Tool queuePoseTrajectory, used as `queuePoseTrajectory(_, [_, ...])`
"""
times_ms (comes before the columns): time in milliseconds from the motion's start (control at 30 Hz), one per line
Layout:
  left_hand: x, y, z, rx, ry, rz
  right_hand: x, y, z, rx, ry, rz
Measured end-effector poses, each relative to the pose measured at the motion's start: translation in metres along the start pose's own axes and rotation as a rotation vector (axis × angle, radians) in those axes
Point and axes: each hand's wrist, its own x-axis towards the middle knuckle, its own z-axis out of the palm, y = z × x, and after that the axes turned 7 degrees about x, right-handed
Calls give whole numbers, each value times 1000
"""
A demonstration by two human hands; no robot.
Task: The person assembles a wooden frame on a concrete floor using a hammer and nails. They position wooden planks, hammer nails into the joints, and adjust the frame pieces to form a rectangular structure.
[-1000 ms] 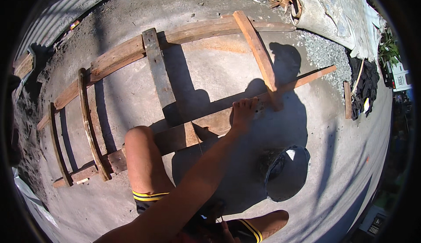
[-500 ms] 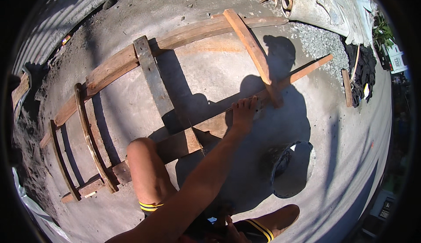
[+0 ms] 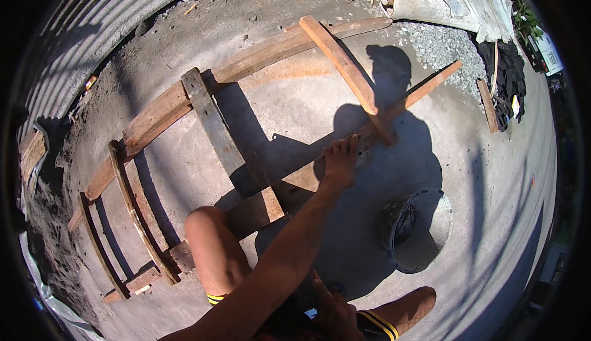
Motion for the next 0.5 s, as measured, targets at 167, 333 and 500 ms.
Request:
queuePoseTrajectory(167, [1,-2,-14,20,29,24,45,23,9,299,-142,283])
queuePoseTrajectory(333, [0,-4,-33,32,-207,26,-63,27,-26,429,-119,201])
queuePoseTrajectory(500, [5,-6,-36,85,40,29,34,39,-4,274,-137,182])
